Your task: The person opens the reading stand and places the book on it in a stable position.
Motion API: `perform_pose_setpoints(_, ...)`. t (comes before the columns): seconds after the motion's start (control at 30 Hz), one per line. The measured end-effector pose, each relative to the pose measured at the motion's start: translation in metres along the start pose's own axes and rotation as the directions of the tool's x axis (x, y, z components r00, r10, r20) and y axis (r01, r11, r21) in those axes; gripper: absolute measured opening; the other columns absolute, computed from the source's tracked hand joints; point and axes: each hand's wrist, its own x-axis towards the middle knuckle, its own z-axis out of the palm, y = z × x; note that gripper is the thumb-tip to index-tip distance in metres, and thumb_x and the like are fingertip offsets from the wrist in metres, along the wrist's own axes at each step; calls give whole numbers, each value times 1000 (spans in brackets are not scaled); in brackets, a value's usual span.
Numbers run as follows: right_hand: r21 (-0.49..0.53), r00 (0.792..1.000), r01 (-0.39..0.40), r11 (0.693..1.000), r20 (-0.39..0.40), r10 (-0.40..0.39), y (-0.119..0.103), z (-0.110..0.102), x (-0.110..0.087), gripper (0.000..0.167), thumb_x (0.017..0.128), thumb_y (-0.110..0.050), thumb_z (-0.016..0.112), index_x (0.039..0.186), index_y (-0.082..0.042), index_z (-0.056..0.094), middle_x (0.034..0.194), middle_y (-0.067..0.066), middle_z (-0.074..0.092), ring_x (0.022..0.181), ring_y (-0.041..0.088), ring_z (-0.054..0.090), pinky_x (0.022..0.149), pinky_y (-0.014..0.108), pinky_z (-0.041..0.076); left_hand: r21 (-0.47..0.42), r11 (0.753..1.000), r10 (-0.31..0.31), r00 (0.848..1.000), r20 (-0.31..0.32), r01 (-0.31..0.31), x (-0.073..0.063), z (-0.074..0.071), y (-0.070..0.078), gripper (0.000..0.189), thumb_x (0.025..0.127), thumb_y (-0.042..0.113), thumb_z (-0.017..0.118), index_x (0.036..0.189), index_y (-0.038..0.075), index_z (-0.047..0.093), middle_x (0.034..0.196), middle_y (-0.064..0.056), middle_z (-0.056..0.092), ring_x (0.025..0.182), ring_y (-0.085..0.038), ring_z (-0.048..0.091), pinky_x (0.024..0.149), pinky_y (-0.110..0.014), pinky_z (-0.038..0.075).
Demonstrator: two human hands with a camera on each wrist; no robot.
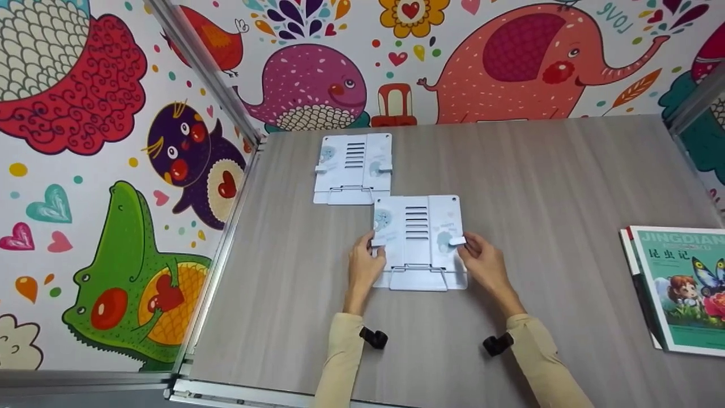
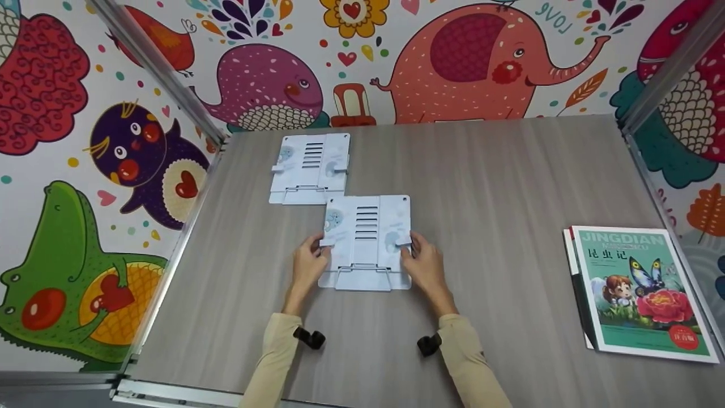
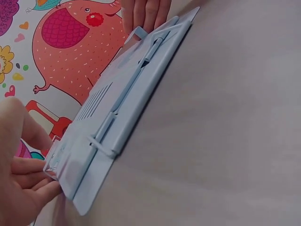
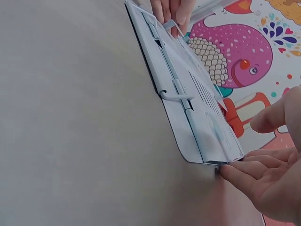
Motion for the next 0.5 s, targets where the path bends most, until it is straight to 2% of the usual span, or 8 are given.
perform_pose_setpoints(0.33, -52, 998, -32, 998, -58, 29, 8, -22, -1, 39, 96, -4, 62, 132, 12, 58, 129, 30, 64, 120, 39, 66, 98, 35, 55, -15, 999, 31, 1000, -6, -31, -3, 20, 9, 37, 91, 4, 65, 128, -3, 65, 122, -19, 70, 114, -30, 68, 99, -39, 56)
perform_pose_setpoints(0.5, -68, 996, -52, 996, -77, 47, 13, -33, -5, 40, 97, -6, 60, 134, 11, 58, 130, 29, 65, 118, 37, 67, 91, 18, 55, -19, 999, 38, 999, 25, -38, -5, 30, 15, 37, 92, 5, 66, 128, -1, 65, 121, -18, 70, 113, -29, 69, 98, -38, 57)
